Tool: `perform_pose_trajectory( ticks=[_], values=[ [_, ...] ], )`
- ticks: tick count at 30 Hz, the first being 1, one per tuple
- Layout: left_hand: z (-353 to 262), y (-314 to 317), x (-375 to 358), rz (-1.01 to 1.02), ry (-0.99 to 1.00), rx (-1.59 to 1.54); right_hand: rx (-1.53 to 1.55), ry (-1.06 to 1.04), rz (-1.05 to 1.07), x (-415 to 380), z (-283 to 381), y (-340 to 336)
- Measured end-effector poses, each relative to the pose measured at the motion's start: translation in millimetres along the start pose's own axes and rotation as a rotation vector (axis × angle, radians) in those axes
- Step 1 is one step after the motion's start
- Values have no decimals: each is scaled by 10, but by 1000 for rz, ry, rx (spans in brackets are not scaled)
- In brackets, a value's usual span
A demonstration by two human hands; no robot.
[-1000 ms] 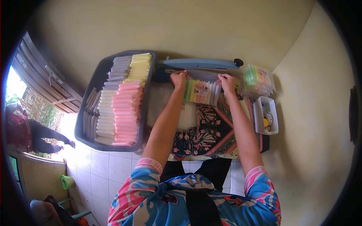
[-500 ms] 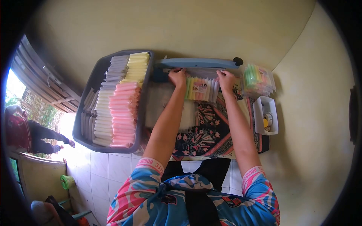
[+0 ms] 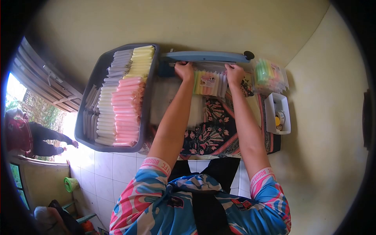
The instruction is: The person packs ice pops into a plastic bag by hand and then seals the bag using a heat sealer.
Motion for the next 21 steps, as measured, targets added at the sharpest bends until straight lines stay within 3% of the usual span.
perform_pose_trajectory(
  ticks=[3,6,18,21],
  values=[
    [-53,-36,-22,14,8,91,-153,-111,-78,-31,136,-80],
    [-18,-38,67,11,113,318,-139,-17,-23,-68,203,-140],
    [-166,-79,-75,-13,266,364,-200,-185,-207,-143,317,-191],
    [-154,-80,-81,-31,251,405,-258,-249,-365,-178,335,-265]
  ],
)
Point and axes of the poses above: each hand's wrist, its own x-axis towards the middle knuckle, its own y-axis out of the palm, z = x × y, the point moved 7 cm from there along x, towards the middle knuckle, and after that the axes turned 5 degrees about -z, right-handed, at the moved point
